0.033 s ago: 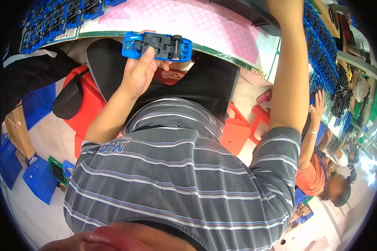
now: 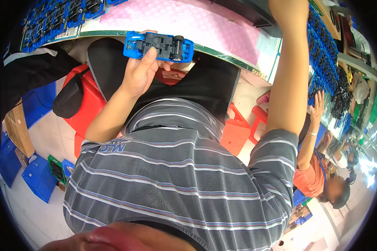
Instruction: The person assembles toy cars by picking up car chassis, installing wheel axles onto them by hand, and placing the assembled cars onto the table.
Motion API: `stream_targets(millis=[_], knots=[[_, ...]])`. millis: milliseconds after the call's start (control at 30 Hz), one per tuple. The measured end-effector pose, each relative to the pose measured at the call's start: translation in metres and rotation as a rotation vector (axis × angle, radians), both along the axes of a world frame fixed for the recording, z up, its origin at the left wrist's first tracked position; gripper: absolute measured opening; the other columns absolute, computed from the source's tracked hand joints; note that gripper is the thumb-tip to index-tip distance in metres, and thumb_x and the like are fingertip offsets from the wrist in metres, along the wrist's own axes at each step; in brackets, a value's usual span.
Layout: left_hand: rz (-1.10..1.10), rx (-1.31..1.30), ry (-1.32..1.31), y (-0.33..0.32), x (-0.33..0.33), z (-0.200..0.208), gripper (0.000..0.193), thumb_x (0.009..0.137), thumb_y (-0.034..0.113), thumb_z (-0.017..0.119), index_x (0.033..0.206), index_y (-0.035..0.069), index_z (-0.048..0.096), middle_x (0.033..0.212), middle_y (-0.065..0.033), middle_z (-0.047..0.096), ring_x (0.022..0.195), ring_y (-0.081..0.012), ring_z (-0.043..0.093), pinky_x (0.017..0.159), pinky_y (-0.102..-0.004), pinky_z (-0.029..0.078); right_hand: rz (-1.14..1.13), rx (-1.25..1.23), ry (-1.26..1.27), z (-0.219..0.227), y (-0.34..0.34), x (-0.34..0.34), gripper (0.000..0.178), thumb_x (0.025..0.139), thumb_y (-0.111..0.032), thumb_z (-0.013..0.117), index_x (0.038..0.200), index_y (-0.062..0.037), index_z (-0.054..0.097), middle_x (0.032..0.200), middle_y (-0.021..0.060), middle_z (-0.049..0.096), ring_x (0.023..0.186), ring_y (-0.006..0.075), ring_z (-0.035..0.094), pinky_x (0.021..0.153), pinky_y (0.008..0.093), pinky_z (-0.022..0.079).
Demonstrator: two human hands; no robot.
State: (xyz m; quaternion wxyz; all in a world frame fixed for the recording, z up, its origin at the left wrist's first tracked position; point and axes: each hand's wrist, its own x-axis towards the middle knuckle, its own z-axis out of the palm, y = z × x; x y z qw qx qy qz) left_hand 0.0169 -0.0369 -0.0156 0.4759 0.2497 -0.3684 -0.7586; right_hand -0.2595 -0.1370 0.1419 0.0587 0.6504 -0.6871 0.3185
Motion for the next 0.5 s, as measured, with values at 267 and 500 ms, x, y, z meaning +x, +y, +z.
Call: stream_targets(millis=[267,500], knots=[[-0.032,-0.009,-0.15,0.008,-0.014,0.001,0.029,0.098,0.028,0.072,0.112,0.006,0.059,0.087,-0.0045,0.066,0.073,-0.0104,0.066,0.058,-0.0234,0.052,0.749,0.255,-0.413,-0.048,0.062,0.105,0.012,0.084,-0.003,0.076,0.092,0.0011,0.068,0.087,0.0159,0.068,0.077,0.0298,0.069,0.069,0.0332,0.054],[-0.041,0.025,-0.153,0.013,-0.004,0.002,0.029,0.097,0.032,0.073,0.109,0.008,0.063,0.084,-0.0023,0.066,0.072,-0.008,0.065,0.056,-0.0221,0.05,0.777,0.232,-0.363,-0.043,0.071,0.081,0.042,0.076,-0.016,0.084,0.111,0.0004,0.066,0.101,0.0173,0.067,0.091,0.0321,0.068,0.081,0.0371,0.053]])
